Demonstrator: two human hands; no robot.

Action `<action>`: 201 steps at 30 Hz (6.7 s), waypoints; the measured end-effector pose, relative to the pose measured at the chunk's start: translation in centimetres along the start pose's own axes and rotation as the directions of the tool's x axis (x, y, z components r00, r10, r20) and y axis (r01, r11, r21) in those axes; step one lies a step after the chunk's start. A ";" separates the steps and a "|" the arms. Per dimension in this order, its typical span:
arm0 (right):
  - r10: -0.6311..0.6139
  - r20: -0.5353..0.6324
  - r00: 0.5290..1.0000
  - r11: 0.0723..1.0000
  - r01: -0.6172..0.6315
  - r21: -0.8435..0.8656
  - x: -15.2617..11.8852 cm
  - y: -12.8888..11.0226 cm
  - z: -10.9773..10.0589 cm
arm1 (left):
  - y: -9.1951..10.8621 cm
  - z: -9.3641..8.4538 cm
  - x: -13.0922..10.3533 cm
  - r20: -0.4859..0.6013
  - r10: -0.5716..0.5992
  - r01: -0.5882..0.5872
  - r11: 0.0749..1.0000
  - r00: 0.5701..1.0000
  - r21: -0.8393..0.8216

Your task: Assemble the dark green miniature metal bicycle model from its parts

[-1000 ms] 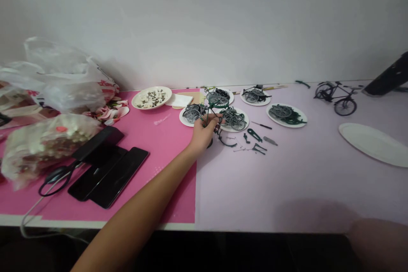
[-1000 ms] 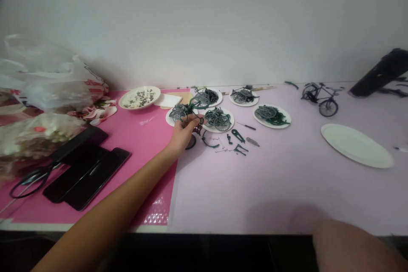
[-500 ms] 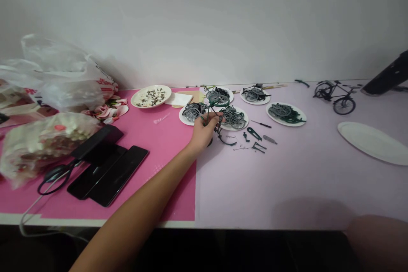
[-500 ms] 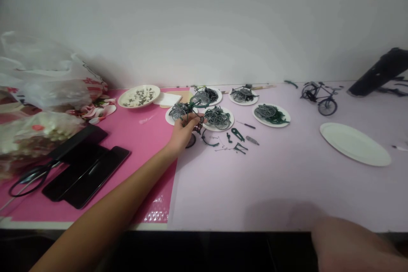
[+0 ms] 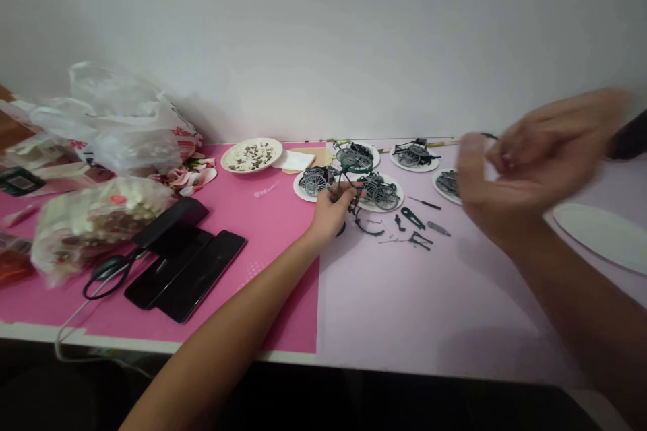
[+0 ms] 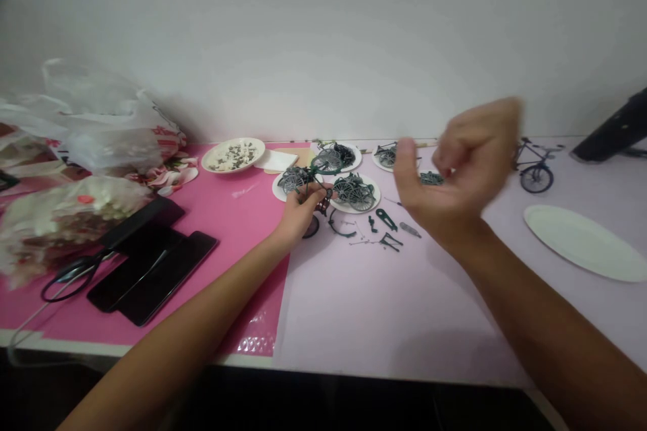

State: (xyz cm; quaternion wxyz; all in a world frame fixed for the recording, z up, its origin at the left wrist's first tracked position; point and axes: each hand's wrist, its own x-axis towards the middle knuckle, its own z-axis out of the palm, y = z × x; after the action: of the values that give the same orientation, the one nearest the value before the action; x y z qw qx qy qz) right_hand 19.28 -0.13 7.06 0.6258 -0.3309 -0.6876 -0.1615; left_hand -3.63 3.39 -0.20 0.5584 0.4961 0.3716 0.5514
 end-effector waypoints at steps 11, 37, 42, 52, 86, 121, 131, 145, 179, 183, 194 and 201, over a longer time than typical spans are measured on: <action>0.215 0.357 0.909 0.971 -0.159 -0.180 -6.8 3.6 0.6 | -0.4 0.0 0.0 0.029 0.007 -0.008 1.000 1.000 0.019; 0.448 0.795 0.408 0.892 -0.153 -0.424 -6.4 5.3 -0.1 | 0.2 -0.1 -0.3 0.030 0.019 -0.021 0.997 0.999 0.068; 0.456 0.760 0.464 0.882 -0.120 -0.456 -6.4 4.6 -0.1 | 0.1 0.0 -0.3 0.028 0.007 -0.009 0.996 1.000 0.086; 0.245 0.567 0.786 0.968 -0.228 -0.103 -6.4 2.1 0.7 | -0.1 0.3 -1.0 0.071 -0.010 0.004 0.996 0.997 0.091; 0.333 0.425 0.842 0.901 -0.417 0.119 -8.8 -0.6 3.2 | 0.5 1.5 -2.7 0.303 0.009 -0.054 0.989 0.953 0.139; 0.406 0.451 0.794 0.841 -0.518 0.155 -8.6 -0.1 2.9 | 0.5 0.4 -1.7 0.297 -0.286 0.281 0.958 0.911 0.060; 0.388 0.458 0.800 0.859 -0.494 0.135 -8.2 -0.4 2.8 | 0.7 0.1 -1.8 0.330 -0.315 0.312 0.948 0.890 0.064; 0.306 0.540 0.784 0.932 -0.363 -0.001 -7.2 0.5 1.9 | 0.4 0.2 -1.6 0.240 -0.279 0.283 0.959 0.930 0.016; 0.194 0.970 0.145 0.911 -0.393 -0.124 -5.5 2.3 -0.6 | 0.0 0.2 -1.6 0.154 -0.237 0.234 0.971 0.959 0.038; 0.230 0.969 0.091 0.900 -0.398 -0.177 -5.4 2.4 -0.6 | 0.0 0.1 -1.6 0.156 -0.231 0.226 0.973 0.960 0.049; 0.307 0.948 0.089 0.907 -0.328 -0.263 -5.7 0.9 -0.4 | 0.0 0.7 -1.9 0.153 -0.242 0.242 0.970 0.958 0.018; 0.315 0.940 0.131 0.921 -0.283 -0.269 -5.9 0.6 -0.4 | -0.3 0.6 -1.9 0.153 -0.219 0.213 0.976 0.964 0.056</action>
State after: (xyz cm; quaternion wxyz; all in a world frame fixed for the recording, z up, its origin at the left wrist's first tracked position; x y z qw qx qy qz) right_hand 19.93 -1.41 1.33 0.0661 -0.4950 -0.8424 0.2022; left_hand -3.24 1.44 -0.65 0.6330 0.5056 0.3885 0.4389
